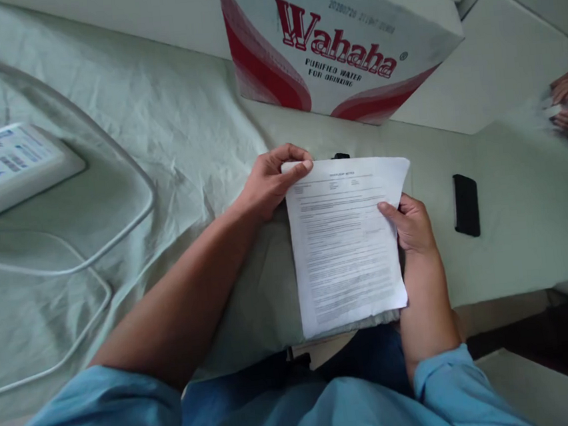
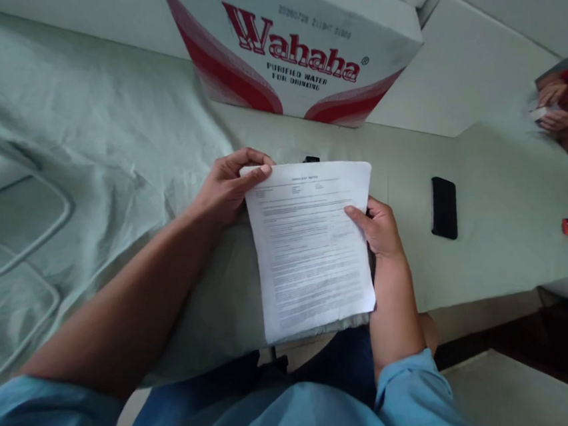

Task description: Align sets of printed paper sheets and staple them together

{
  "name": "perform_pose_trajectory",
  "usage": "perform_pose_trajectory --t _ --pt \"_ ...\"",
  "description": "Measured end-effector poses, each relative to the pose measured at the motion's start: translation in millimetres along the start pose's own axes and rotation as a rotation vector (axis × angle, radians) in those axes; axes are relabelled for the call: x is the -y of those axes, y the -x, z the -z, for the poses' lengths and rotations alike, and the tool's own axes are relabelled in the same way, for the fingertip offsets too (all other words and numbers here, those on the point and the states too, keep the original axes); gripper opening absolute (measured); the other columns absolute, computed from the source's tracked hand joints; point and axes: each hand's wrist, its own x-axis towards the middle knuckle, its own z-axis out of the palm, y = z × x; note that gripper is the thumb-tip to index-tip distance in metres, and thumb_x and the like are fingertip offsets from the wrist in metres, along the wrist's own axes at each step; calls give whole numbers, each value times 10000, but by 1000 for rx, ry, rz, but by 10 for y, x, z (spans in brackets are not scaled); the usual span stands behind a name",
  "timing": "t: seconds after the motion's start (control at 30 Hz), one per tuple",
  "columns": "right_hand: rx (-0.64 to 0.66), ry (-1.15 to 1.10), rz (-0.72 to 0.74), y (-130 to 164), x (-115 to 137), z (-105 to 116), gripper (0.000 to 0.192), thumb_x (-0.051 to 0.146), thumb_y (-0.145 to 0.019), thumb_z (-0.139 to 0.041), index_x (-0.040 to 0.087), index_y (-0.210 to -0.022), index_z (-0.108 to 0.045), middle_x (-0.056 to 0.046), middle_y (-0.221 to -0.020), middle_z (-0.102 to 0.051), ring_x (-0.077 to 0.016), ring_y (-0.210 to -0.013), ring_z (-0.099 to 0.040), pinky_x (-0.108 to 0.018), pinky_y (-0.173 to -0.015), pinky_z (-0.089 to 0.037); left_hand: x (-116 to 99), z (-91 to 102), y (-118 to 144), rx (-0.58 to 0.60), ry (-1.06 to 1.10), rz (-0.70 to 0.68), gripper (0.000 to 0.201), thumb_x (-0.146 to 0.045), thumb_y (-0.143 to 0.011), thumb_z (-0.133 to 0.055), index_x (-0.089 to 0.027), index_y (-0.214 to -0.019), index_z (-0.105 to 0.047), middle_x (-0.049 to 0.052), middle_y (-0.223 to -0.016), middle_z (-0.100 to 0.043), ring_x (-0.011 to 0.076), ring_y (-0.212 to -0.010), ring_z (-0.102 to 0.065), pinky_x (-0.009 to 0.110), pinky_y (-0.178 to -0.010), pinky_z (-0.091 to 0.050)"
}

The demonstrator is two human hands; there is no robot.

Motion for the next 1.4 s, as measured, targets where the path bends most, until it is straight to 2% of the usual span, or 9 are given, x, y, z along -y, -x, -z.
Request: perform_pose_trajectory --t 0.07,0.23,0.4,0.47,0.67,0.9,1.07,1.23,1.4 --pt "-62 -32 38 -20 -7 -27 434 514 -742 -1020 225 -1027 -868 -53 -974 -897 -270 -877 -858 -472 -879 -723 0 -2 -1 65 73 17 394 -567 -909 -737 -195 -1040 -728 35 -836 -733 167 -697 -667 289 -618 -525" --pt "-104 -73 69 -64 8 -40 453 505 -730 -1022 212 -1026 -844 -60 -961 -892 -282 -912 -863 -516 -928 -721 19 25 -11 238 7 85 410 -575 -877 -815 -180 -822 -724 19 -647 -637 163 -588 -610 302 -556 -477" --pt "-190 -91 81 -92 -7 -25 552 460 -632 -1072 214 -1055 -817 -54 -1018 -895 -248 -888 -849 -475 -913 -720 0 -15 32 189 58 30 578 -693 -793 -909 -154 -947 -768 114 -928 -809 282 -893 -792 381 -779 -640" --pt "-196 -85 91 -96 -19 -8 549 457 -640 -1068 211 -1060 -816 -59 -1010 -891 -258 -919 -851 -497 -945 -711 -7 -46 49 197 95 26 622 -752 -836 -849 -159 -1000 -762 135 -979 -827 310 -949 -814 409 -821 -663" --pt "-242 -105 130 -119 -57 38 418 465 -735 -1012 198 -1006 -839 -61 -958 -876 -278 -984 -849 -546 -1039 -676 75 -91 10 254 180 106 764 -848 -1028 -477 -143 -1135 -751 181 -955 -834 378 -1077 -829 493 -899 -682" --pt "-427 -150 223 -197 -59 73 395 437 -736 -1009 185 -999 -857 -49 -979 -864 -230 -941 -822 -471 -1008 -677 48 -100 13 341 272 138 858 -923 -1013 -383 -157 -1123 -751 183 -933 -833 387 -1164 -807 483 -926 -670" --pt "-396 -163 244 -162 -13 28 378 427 -741 -997 174 -983 -855 -55 -947 -852 -242 -947 -815 -497 -1030 -661 33 -126 32 295 225 128 867 -919 -1028 -365 -137 -1126 -728 183 -941 -836 376 -1163 -803 478 -953 -658" --pt "-368 -126 243 -124 -1 -19 341 434 -760 -986 179 -936 -842 -52 -909 -837 -241 -906 -805 -496 -1004 -658 73 -128 34 320 255 144 737 -856 -1000 -547 -156 -1150 -726 183 -970 -840 370 -1075 -833 500 -906 -689" --pt "-334 -96 232 -114 -8 -30 370 457 -763 -985 185 -973 -851 -53 -942 -843 -238 -909 -802 -485 -985 -661 79 -126 27 293 277 174 624 -732 -1035 -556 -164 -1230 -724 182 -996 -845 349 -1025 -840 504 -868 -707"
